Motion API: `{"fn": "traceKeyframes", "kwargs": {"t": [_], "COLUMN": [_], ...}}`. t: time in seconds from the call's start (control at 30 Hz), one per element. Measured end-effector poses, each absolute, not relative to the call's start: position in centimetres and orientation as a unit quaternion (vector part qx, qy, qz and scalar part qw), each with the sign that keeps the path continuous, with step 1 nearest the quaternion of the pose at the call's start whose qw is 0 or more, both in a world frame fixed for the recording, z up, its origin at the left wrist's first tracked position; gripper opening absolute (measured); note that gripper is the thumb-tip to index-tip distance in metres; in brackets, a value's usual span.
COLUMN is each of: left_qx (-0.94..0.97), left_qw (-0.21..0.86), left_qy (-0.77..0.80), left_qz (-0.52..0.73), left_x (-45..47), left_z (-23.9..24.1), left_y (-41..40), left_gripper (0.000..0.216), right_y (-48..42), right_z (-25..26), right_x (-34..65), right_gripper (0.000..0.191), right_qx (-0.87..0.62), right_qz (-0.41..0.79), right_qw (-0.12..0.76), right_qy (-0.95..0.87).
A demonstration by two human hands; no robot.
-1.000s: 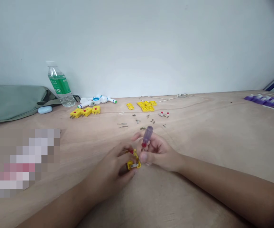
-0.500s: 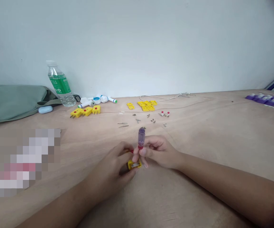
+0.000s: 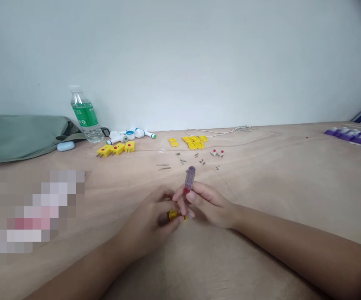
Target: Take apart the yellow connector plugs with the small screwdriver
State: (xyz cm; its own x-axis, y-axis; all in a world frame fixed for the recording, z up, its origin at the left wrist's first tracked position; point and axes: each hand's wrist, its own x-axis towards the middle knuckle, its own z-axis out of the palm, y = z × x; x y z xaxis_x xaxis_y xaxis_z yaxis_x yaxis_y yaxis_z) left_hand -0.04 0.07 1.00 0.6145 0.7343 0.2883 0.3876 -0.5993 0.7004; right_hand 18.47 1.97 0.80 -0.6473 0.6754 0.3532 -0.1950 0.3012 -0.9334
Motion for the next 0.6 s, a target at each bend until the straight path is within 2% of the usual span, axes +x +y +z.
{"fn": "traceKeyframes", "kwargs": {"t": [0.17,0.27,0.37,0.5,0.6], "left_qx": [0.844,0.850,0.852,0.842,0.825], "left_qw": [0.300,0.290,0.283,0.287,0.297], "left_qy": [0.330,0.332,0.340,0.353,0.355], "left_qz": [0.298,0.289,0.280,0.291,0.323], "left_x": [0.0,0.0,-0.1,-0.1,-0.2], "left_z": [0.9,1.0,1.0,1.0,0.9], "left_y": [0.1,0.1,0.1,0.1,0.4], "left_gripper": [0.011,0.010,0.012,0.011,0.009], "right_y": [1.5,1.2,1.0,1.1,0.9], "right_z": [1.2,1.5,1.6,1.9,2.0], "right_x": [18.6,19.1,20.0,20.8,20.6], "right_gripper": [0.019,0.020,0.020,0.020,0.021], "right_qx": [-0.173,-0.225,-0.252,-0.208,-0.169], "right_qz": [0.515,0.408,0.290,0.148,0.105], "right_qw": [0.412,0.427,0.406,0.364,0.359], "right_qy": [-0.732,-0.775,-0.829,-0.895,-0.912]}}
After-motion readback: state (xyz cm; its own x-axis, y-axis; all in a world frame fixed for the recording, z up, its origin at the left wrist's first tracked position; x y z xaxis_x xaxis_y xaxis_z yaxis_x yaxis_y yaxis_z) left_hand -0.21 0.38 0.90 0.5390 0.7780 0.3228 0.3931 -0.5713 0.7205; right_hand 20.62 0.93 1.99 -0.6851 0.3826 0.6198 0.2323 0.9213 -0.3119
